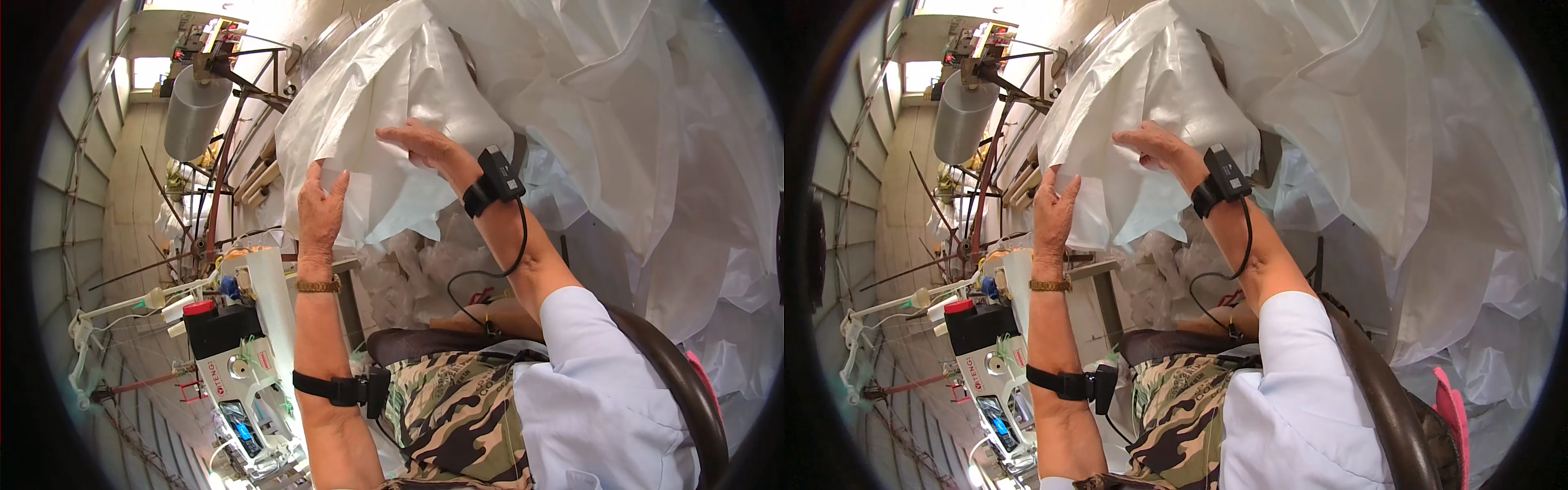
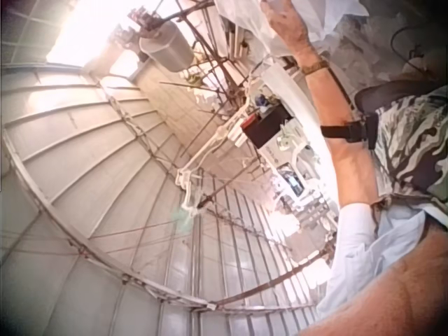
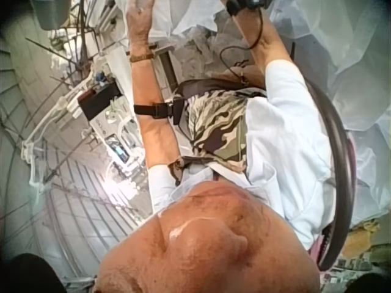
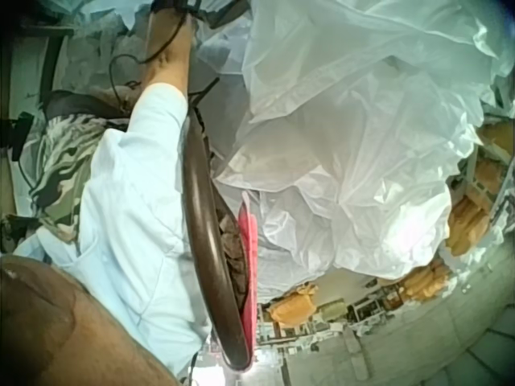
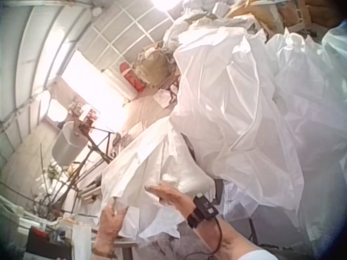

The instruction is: The recorder is using an industrial sewing machine to stitch together large white plastic/vinyl sheets.

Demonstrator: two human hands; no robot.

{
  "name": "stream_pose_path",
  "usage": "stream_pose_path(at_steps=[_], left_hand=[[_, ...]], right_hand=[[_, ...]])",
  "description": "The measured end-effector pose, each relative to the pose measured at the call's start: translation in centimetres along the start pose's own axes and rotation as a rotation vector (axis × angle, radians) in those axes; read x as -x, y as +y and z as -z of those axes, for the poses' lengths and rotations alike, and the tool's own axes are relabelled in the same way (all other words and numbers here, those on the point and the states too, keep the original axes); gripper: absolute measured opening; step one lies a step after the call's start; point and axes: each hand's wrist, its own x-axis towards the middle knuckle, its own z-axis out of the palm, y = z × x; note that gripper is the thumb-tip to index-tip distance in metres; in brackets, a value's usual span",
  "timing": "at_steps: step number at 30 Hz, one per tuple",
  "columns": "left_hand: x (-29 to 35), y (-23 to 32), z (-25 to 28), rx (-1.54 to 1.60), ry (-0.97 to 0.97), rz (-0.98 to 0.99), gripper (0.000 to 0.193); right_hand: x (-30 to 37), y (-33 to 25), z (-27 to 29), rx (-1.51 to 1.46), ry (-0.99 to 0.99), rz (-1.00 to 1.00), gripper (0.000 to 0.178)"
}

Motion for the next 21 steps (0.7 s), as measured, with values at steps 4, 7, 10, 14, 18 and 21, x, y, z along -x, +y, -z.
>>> stream_pose_path(at_steps=[4, 7, 10, 14, 18, 21], left_hand=[[0.1, -0.4, 0.1, 0.02, -0.022, 0.071, 0.053], [0.2, -1.4, 0.5, -0.014, 0.025, -0.019, 0.052], [0.3, -1.3, 0.5, -0.056, 0.024, 0.003, 0.052], [-0.4, 0.4, 0.1, -0.065, -0.007, 0.046, 0.056], [-0.3, 3.2, 0.6, -0.144, -0.187, 0.209, 0.07], [0.8, 3.3, 1.0, -0.227, -0.166, 0.268, 0.077]], right_hand=[[0.2, 1.2, 0.2, 0.099, -0.084, -0.008, 0.079], [0.9, 2.9, -1.6, 0.285, -0.039, 0.088, 0.075], [2.6, 4.1, -1.6, 0.348, -0.158, 0.178, 0.059], [2.6, 7.5, -4.8, -0.117, -0.309, 0.406, 0.034], [6.5, 6.4, -10.1, -0.024, 0.054, 0.561, 0.026], [10.1, 6.6, -13.3, 0.119, 0.113, 0.746, 0.029]])
